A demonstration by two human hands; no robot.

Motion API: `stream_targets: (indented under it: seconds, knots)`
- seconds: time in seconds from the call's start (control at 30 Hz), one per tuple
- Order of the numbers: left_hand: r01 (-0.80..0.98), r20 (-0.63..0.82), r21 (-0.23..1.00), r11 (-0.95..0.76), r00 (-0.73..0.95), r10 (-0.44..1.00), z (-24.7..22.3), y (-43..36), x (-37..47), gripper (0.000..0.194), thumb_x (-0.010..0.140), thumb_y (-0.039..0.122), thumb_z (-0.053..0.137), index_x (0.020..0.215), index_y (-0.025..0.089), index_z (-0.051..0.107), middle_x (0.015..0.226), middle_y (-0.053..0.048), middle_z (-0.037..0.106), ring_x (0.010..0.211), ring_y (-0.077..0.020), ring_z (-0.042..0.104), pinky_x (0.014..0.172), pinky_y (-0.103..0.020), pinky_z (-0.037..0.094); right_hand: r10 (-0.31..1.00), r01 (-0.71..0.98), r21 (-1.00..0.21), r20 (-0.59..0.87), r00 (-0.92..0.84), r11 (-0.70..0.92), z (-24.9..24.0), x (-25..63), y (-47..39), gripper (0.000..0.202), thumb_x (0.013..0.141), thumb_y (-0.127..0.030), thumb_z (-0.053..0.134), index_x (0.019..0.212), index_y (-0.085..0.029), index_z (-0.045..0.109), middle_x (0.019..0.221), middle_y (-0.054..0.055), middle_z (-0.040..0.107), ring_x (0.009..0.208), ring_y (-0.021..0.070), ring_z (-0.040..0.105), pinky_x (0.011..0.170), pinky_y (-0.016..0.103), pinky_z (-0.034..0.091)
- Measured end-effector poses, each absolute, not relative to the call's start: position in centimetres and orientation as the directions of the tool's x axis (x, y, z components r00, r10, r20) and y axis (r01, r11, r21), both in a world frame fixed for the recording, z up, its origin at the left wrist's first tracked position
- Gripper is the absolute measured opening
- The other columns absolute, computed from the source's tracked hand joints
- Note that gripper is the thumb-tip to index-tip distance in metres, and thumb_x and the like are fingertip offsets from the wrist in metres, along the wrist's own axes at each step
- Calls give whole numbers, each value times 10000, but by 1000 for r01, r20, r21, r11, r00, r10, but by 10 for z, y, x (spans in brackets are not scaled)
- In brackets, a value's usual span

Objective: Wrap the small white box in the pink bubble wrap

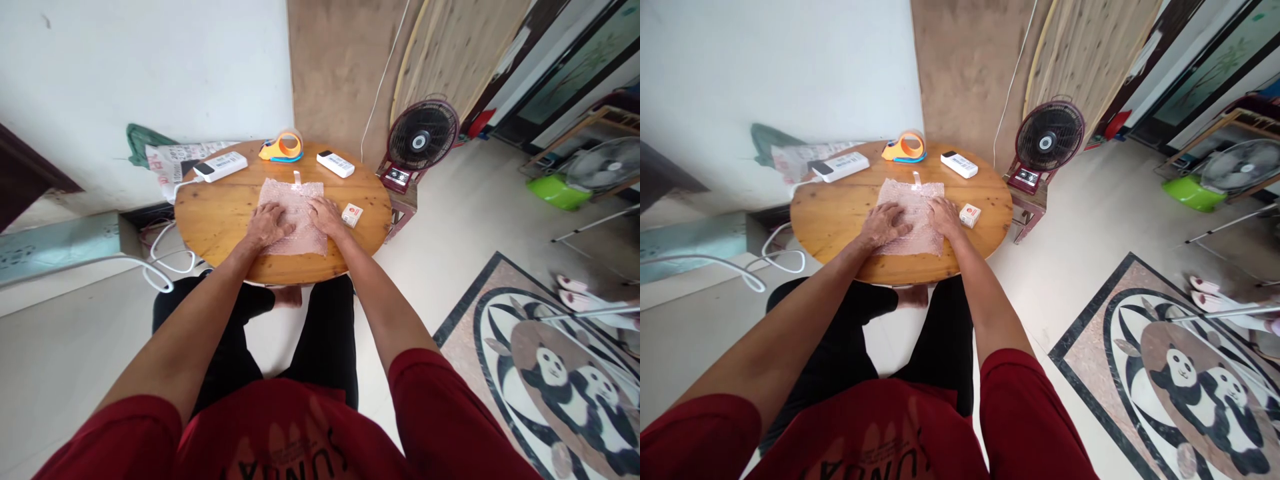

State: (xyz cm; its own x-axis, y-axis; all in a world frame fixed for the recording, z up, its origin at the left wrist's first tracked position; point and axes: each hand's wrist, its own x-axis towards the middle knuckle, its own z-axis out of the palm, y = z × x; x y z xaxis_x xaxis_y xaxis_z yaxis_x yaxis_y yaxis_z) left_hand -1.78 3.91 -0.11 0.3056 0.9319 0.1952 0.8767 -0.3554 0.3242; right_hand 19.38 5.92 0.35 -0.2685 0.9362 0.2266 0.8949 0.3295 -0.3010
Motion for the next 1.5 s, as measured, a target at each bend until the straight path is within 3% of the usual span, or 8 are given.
stream_targets:
  seconds: [0.7,1.5]
  knots:
    - [874,208,316,-369,315,926,-1,40,-17,653,803,599,514,1339,227,532,1471,-95,455,1379,-305,343,1133,-457,257,933,896,-300,254,-256,327,8,196,53,390,965,-276,369,1306,-203,543,1420,74,504,1317,206,424,1122,392,299]
    - [902,165,258,-347,313,935,-2,43,-14,670,828,592,487,1385,220,478,1502,-80,416,1389,-302,328,1137,-463,251,936,897,-303,246,-251,321,4,196,55,398,932,-238,387,1302,-192,527,1430,85,481,1313,240,401,1106,421,298]
